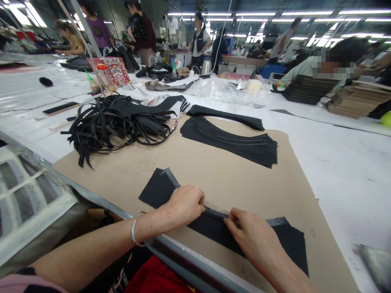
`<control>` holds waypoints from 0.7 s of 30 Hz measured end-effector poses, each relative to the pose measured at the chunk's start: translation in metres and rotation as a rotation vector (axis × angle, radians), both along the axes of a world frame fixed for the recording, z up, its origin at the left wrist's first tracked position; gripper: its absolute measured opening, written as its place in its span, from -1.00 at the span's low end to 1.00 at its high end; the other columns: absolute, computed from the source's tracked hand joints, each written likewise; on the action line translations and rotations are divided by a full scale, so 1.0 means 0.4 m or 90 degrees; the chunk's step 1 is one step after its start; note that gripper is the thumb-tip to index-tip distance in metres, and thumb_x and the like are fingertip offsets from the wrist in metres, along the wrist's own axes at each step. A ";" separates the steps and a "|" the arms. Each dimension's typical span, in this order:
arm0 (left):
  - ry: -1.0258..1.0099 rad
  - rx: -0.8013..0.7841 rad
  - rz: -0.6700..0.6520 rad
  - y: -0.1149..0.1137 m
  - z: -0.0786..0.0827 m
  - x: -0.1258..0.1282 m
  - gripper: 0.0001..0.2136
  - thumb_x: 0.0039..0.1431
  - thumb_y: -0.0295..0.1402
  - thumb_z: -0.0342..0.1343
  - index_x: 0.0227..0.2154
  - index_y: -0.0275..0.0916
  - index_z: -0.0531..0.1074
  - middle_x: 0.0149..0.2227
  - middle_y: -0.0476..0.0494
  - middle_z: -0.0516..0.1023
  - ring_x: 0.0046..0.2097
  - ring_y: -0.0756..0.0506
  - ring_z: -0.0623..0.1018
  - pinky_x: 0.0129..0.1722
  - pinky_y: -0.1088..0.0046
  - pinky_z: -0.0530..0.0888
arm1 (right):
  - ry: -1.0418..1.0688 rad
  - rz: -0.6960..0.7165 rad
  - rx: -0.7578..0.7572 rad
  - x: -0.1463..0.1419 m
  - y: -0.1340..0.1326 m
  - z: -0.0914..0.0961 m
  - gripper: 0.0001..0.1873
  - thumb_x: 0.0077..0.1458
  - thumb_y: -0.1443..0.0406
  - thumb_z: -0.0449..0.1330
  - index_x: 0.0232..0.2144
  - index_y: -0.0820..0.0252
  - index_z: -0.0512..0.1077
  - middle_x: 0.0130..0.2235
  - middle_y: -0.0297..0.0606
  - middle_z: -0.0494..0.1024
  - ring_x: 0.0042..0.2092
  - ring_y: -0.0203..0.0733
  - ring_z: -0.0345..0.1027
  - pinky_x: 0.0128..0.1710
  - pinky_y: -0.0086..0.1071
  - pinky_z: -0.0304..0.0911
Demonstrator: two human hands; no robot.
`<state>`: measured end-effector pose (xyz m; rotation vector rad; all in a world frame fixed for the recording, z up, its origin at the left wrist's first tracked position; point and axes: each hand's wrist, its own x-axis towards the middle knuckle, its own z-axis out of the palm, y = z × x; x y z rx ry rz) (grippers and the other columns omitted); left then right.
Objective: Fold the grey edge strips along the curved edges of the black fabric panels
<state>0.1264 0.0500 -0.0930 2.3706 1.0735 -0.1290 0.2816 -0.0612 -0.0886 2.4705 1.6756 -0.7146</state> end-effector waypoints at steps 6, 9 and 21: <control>0.008 -0.010 0.003 0.000 -0.005 0.003 -0.90 -0.03 -0.34 0.12 -0.48 -0.15 0.54 -0.45 -0.08 0.58 -0.33 -0.12 0.55 -0.37 0.46 0.39 | 0.001 0.001 -0.001 0.002 -0.001 0.002 -0.74 0.18 0.25 -0.01 -0.47 0.10 0.41 -0.47 -0.28 0.54 -0.37 -0.14 0.41 -0.48 -0.39 -0.08; 0.009 -0.014 0.002 0.000 -0.005 0.004 -0.89 -0.03 -0.35 0.12 -0.47 -0.16 0.54 -0.46 -0.08 0.58 -0.34 -0.11 0.55 -0.37 0.48 0.39 | 0.011 0.009 0.005 0.004 -0.001 0.001 -0.74 0.18 0.25 -0.01 -0.46 0.12 0.42 -0.46 -0.25 0.54 -0.35 -0.13 0.43 -0.46 -0.39 -0.06; 0.024 -0.005 0.001 -0.002 -0.006 0.006 -0.89 -0.02 -0.35 0.11 -0.46 -0.15 0.54 -0.42 -0.11 0.59 -0.29 -0.14 0.56 -0.34 0.44 0.40 | -0.013 0.014 -0.007 -0.002 0.000 0.002 -0.73 0.18 0.25 -0.02 -0.45 0.12 0.43 -0.42 -0.21 0.56 -0.31 -0.09 0.45 -0.47 -0.38 -0.05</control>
